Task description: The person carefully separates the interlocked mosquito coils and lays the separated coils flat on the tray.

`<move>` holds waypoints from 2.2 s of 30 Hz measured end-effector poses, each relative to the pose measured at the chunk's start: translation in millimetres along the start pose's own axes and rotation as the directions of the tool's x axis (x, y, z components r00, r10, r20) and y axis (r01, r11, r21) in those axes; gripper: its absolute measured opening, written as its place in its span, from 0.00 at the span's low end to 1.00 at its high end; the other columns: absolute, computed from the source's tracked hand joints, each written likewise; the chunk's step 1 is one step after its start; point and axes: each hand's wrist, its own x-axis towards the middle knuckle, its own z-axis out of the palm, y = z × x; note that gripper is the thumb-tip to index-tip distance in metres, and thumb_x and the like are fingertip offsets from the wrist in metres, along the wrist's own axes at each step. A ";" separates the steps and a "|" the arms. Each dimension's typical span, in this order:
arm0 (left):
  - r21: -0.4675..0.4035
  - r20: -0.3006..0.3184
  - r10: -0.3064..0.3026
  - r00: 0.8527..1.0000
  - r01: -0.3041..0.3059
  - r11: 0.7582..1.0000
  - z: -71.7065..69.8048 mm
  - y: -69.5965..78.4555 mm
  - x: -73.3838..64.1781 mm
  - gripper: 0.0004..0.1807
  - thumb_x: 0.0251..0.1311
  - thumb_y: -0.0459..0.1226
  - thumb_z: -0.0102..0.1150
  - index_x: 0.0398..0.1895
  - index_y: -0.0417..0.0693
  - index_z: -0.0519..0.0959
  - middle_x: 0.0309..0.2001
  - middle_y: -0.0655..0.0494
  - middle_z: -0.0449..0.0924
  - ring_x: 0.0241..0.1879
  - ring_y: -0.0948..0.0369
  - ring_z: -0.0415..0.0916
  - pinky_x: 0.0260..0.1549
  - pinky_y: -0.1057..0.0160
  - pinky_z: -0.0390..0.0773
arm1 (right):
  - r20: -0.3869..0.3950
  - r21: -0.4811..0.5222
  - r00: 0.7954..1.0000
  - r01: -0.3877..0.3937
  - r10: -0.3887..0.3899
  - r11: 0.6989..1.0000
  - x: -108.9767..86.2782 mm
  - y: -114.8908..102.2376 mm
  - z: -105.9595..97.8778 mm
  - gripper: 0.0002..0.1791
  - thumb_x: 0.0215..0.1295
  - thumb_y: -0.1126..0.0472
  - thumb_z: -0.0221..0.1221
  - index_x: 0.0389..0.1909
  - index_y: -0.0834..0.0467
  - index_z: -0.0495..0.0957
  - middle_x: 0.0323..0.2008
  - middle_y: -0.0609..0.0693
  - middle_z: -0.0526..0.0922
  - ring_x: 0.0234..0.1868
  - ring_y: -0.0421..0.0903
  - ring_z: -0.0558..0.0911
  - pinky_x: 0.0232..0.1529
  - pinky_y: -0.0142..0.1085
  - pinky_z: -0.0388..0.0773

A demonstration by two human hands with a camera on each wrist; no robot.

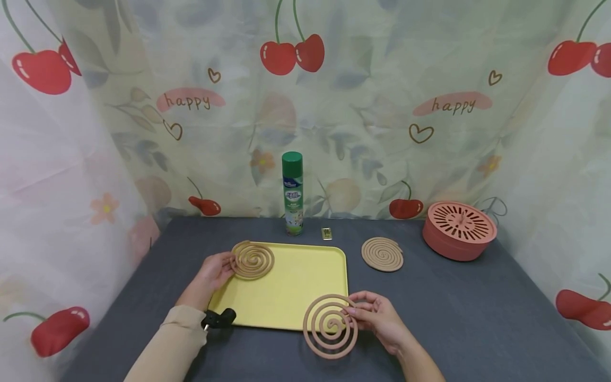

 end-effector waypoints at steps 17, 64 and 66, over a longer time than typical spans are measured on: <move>-0.068 0.058 0.046 0.997 -0.042 0.997 -11.5 2.2 0.0 0.29 0.69 0.27 0.26 0.71 0.33 0.34 0.72 0.36 0.30 0.73 0.50 0.34 0.72 0.57 0.40 | -0.012 -0.006 1.000 -0.016 0.016 1.000 0.4 0.6 0.7 0.13 0.61 0.65 0.59 0.45 0.62 0.71 0.32 0.45 0.86 0.35 0.38 0.85 0.35 0.30 0.82; -0.108 0.050 0.103 0.993 -0.097 0.989 -5.3 21.3 -26.0 0.24 0.72 0.35 0.32 0.69 0.42 0.52 0.34 0.63 0.74 0.46 0.65 0.73 0.69 0.55 0.54 | -0.027 0.043 1.000 0.012 -0.011 0.999 44.0 2.9 30.8 0.19 0.61 0.68 0.58 0.51 0.70 0.67 0.31 0.46 0.86 0.32 0.37 0.84 0.35 0.29 0.82; -0.108 0.048 0.099 0.994 -0.093 0.990 -5.8 21.3 -28.9 0.21 0.72 0.37 0.33 0.66 0.44 0.57 0.33 0.62 0.74 0.42 0.66 0.74 0.68 0.56 0.57 | -0.049 0.044 0.999 0.012 -0.010 0.999 47.5 3.9 31.8 0.20 0.60 0.68 0.59 0.51 0.71 0.66 0.31 0.46 0.86 0.32 0.38 0.84 0.35 0.29 0.82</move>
